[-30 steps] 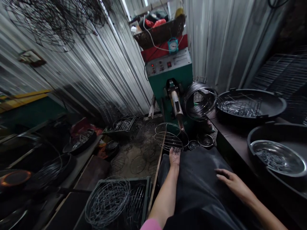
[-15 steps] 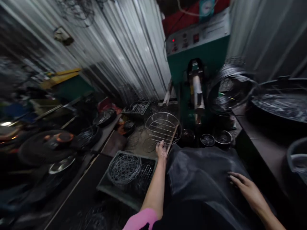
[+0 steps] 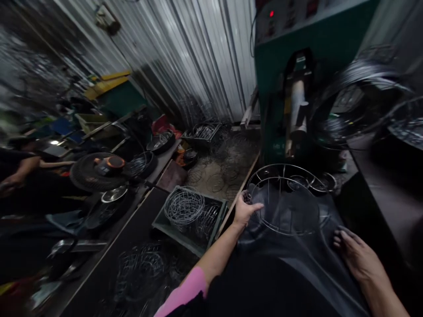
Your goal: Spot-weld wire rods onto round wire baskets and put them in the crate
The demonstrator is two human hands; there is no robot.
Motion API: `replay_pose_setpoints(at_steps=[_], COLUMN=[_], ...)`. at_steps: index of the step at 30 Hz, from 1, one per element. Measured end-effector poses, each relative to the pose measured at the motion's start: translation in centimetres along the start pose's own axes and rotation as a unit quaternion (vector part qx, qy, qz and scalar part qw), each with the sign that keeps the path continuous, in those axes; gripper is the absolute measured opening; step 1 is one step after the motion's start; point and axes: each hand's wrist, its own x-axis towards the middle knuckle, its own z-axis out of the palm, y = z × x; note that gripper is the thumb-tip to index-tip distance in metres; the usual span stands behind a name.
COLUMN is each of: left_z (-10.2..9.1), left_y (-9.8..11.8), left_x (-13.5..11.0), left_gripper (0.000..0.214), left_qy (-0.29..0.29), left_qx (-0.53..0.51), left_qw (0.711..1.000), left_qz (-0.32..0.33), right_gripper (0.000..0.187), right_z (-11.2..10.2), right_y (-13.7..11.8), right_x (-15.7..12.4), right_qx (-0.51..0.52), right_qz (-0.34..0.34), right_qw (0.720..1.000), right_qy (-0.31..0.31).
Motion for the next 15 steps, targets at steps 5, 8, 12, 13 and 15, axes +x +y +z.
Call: replay_pose_setpoints(at_steps=[5, 8, 12, 13, 15], left_z=[1.5, 1.3, 0.8, 0.8, 0.8], left_y=[-0.4, -0.5, -0.1, 0.0, 0.1], left_x=[-1.4, -1.6, -1.5, -1.4, -1.2], left_gripper=[0.086, 0.084, 0.083, 0.083, 0.081], left_qy=[-0.067, -0.111, -0.135, -0.134, -0.125], left_qx=[0.066, 0.066, 0.089, 0.098, 0.122], left_qw=[0.995, 0.991, 0.986, 0.985, 0.983], left_qz=[-0.024, -0.020, -0.034, -0.040, -0.052], right_gripper=[0.004, 0.007, 0.009, 0.009, 0.012], right_z=[-2.0, -2.0, -1.6, -1.5, -1.6], right_y=[1.4, 1.5, 0.7, 0.5, 0.3], right_x=[-0.1, -0.1, -0.3, -0.3, -0.3], right_qx=[0.207, 0.255, 0.288, 0.287, 0.281], right_qz=[0.058, 0.058, 0.073, 0.078, 0.087], right_qw=[0.976, 0.965, 0.955, 0.955, 0.956], right_qy=[0.013, 0.014, 0.004, 0.003, 0.005])
